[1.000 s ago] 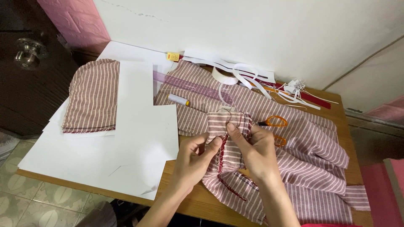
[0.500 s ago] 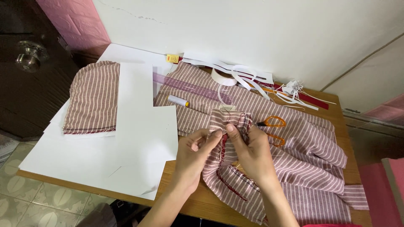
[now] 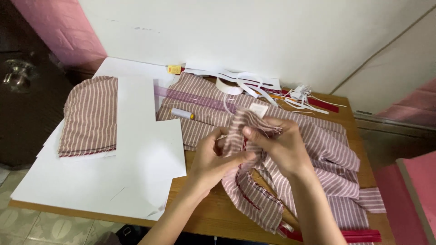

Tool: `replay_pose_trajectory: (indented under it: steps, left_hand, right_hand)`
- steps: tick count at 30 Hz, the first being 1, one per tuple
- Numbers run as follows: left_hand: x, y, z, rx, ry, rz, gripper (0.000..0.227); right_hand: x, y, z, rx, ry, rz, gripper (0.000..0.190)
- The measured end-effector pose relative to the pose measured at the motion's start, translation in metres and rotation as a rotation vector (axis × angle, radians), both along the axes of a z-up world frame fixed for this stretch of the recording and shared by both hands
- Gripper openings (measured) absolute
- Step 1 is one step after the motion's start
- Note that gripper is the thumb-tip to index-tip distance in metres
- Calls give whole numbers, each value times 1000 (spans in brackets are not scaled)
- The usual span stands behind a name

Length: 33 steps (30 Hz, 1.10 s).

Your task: Aligning a red zipper with a striped fabric garment piece and folding the edges in preparation for sewing.

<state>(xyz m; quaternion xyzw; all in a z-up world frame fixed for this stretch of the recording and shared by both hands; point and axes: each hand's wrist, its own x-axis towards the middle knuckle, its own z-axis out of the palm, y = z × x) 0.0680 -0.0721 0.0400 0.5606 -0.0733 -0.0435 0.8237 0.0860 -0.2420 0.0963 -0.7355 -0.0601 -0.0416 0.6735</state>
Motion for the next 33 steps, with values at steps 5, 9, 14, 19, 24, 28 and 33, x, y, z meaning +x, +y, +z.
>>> replay_pose_trajectory:
  steps: [5,9,14,19,24,28,33]
  left_hand:
    - [11,-14,-11,140,-60,73,29]
    - [19,-15,31,120,-125,84,35]
    - [21,-9,79,12,-220,118,37]
    - [18,-3,96,29,-164,16,40]
    - [24,-4,100,135,-268,107,39]
    - [28,-2,106,105,-296,65,38]
    - [32,-4,125,251,-461,15,46]
  right_hand:
    - [14,1,41,-71,-68,20,21]
    - [22,-3,67,-108,-173,12,28]
    - [7,-8,107,-122,-163,7,52]
    - [-1,-2,104,-33,-188,-10,40]
    - [-6,3,107,-52,-289,20,32]
    - [3,-13,107,61,-159,72,36]
    - [11,-23,128,-24,-202,181,55]
